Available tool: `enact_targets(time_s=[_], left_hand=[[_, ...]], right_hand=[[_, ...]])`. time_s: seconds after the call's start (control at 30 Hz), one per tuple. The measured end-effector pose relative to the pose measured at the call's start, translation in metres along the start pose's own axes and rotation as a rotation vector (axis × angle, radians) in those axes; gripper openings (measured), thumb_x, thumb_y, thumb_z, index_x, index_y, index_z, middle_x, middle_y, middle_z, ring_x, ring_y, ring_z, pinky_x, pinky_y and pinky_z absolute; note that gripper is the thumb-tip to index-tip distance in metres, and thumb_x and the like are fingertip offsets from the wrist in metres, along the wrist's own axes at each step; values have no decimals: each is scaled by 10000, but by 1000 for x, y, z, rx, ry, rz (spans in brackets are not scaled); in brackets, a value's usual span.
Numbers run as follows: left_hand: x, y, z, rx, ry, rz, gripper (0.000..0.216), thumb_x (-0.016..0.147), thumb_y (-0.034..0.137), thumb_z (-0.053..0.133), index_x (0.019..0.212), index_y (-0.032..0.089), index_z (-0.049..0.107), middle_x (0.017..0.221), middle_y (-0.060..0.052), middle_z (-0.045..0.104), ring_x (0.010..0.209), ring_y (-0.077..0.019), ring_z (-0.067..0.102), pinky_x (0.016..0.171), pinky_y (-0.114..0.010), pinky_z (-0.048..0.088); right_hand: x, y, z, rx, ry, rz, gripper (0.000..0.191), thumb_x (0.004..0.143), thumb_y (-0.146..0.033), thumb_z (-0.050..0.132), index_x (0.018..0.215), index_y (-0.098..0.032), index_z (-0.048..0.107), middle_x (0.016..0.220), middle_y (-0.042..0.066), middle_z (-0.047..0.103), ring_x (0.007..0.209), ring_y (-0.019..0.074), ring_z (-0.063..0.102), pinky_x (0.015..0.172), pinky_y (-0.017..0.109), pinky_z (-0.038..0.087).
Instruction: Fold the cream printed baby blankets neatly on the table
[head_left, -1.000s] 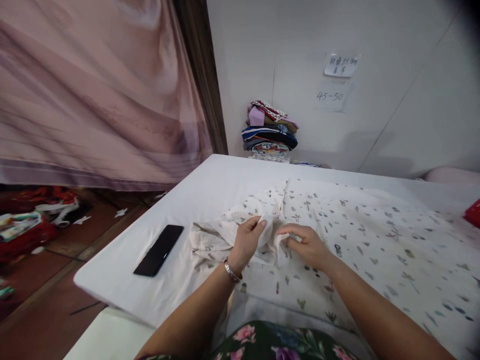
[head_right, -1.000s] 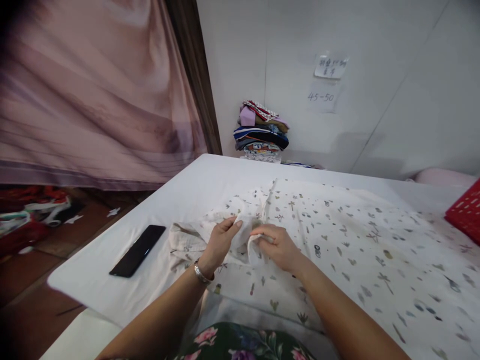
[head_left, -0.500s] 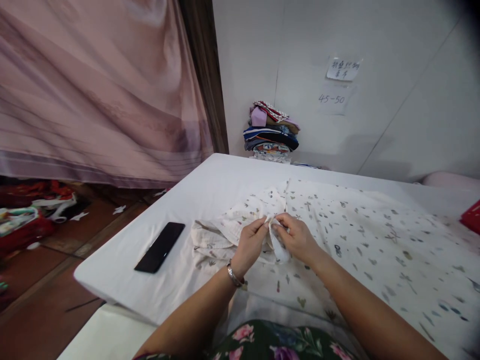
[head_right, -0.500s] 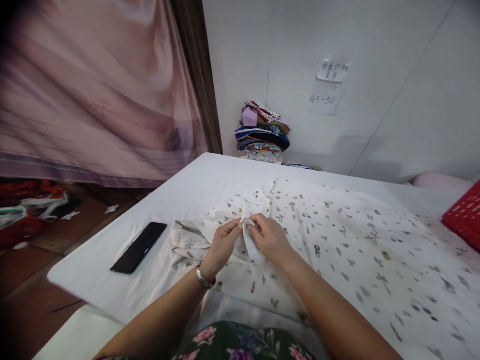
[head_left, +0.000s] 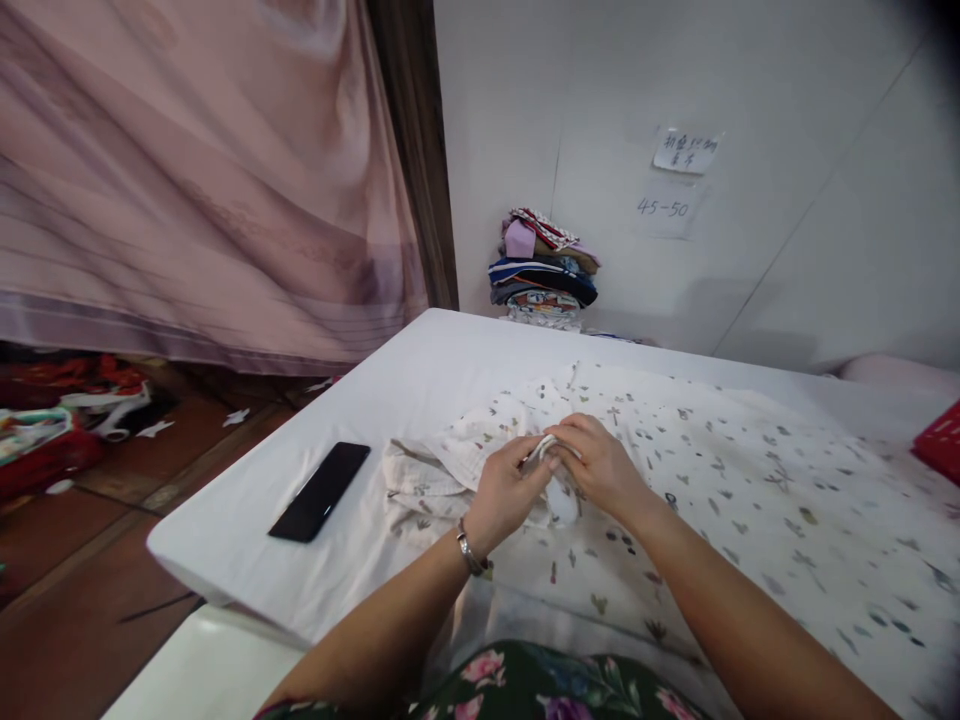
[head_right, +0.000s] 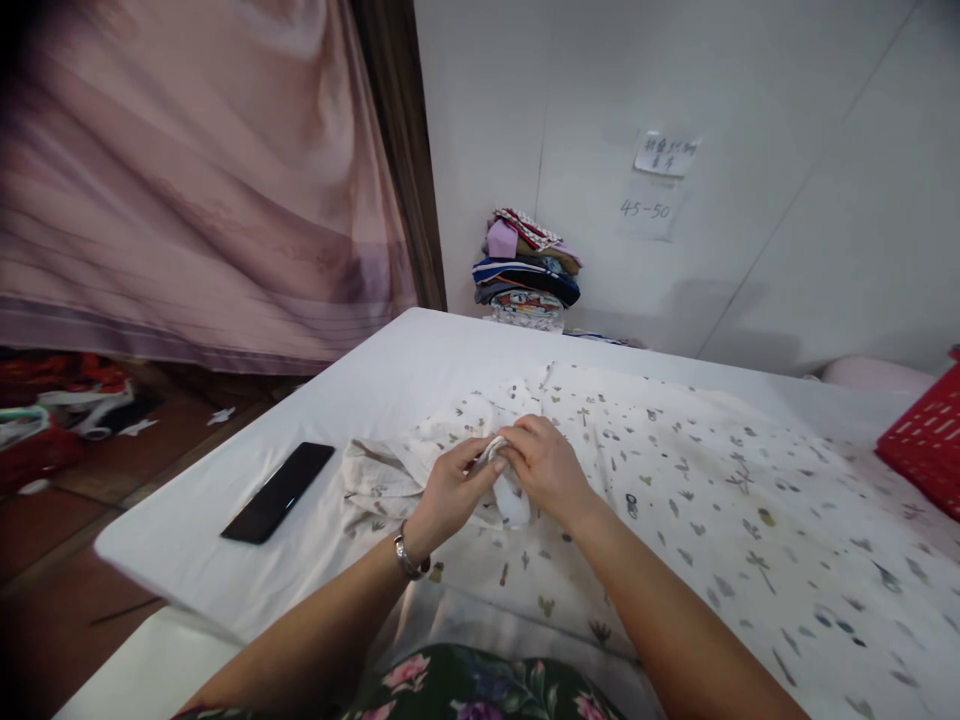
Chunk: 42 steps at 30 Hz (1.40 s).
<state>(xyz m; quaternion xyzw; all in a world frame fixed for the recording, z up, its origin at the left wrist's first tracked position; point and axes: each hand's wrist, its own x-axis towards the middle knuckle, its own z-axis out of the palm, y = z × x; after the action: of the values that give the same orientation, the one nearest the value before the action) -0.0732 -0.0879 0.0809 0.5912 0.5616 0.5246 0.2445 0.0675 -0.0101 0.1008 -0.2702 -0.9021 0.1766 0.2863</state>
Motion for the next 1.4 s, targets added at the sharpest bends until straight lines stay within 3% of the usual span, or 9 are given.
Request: enact_targets(time_s=[0.2, 0.37, 0.5, 0.73, 0.93, 1.03, 1.13, 1.27, 1.4], left_hand=[[3, -2, 1, 126, 0, -30, 226, 827, 249, 476, 970, 237, 652, 869, 9, 653, 769, -135, 577, 715, -231, 429], [0, 5, -9, 316, -16, 11, 273, 800, 315, 537, 1051, 235, 606, 942, -13, 656, 856, -179, 588, 769, -267, 425], [3, -8, -43, 511, 25, 45, 298, 817, 309, 520, 1089, 217, 600, 1020, -54, 653, 922, -207, 585, 826, -294, 406], [-1, -50, -119, 831, 103, -237, 227, 811, 255, 449, 921, 218, 644, 871, -44, 665, 817, -195, 590, 706, -271, 389], [-12, -50, -158, 177, 252, -537, 185, 705, 355, 564, 731, 173, 587, 608, 10, 566, 569, -131, 521, 544, -232, 360], [-19, -32, -181, -312, 236, -529, 233, 654, 355, 632, 727, 159, 529, 605, 29, 527, 535, -97, 494, 525, -211, 369], [-29, -8, -202, -411, 135, -507, 269, 631, 334, 677, 747, 140, 532, 643, 15, 534, 554, -87, 499, 528, -200, 374], [-44, 8, -216, -160, 73, -524, 244, 616, 285, 645, 795, 144, 560, 685, 6, 562, 578, -103, 509, 530, -207, 378], [-58, 0, -228, 538, 211, -461, 130, 634, 243, 547, 730, 170, 597, 675, -1, 574, 597, -127, 511, 551, -228, 374]], right_hand=[[3, 2, -2, 83, 68, -94, 225, 870, -243, 423, 964, -216, 625, 1046, 91, 581, 1008, 220, 508, 855, 367, 410], [21, 8, -20, 386, 130, 141, 237, 856, -349, 457, 966, -206, 611, 917, 46, 622, 871, 181, 563, 756, 296, 447], [46, 18, -39, 578, 291, 163, 190, 801, -371, 541, 856, -197, 594, 758, 8, 593, 741, 141, 545, 703, 271, 440], [92, 26, -71, 767, 509, 82, 155, 705, -334, 663, 762, -206, 595, 699, -35, 556, 659, 100, 506, 695, 261, 423], [133, 20, -96, 806, 516, 17, 202, 649, -325, 730, 724, -176, 615, 649, -30, 548, 602, 84, 496, 626, 244, 412], [149, 13, -101, 811, 534, 38, 190, 644, -305, 738, 684, -180, 602, 610, -41, 526, 550, 72, 480, 579, 235, 406], [160, 6, -103, 794, 516, 79, 152, 673, -273, 722, 669, -180, 603, 623, -33, 541, 559, 73, 495, 596, 243, 421], [174, 0, -103, 754, 487, 99, 116, 719, -236, 690, 672, -176, 603, 625, -30, 541, 540, 69, 485, 602, 254, 429], [187, -8, -103, 788, 500, 45, 106, 748, -205, 661, 678, -178, 586, 626, -34, 527, 544, 68, 495, 590, 249, 427]])
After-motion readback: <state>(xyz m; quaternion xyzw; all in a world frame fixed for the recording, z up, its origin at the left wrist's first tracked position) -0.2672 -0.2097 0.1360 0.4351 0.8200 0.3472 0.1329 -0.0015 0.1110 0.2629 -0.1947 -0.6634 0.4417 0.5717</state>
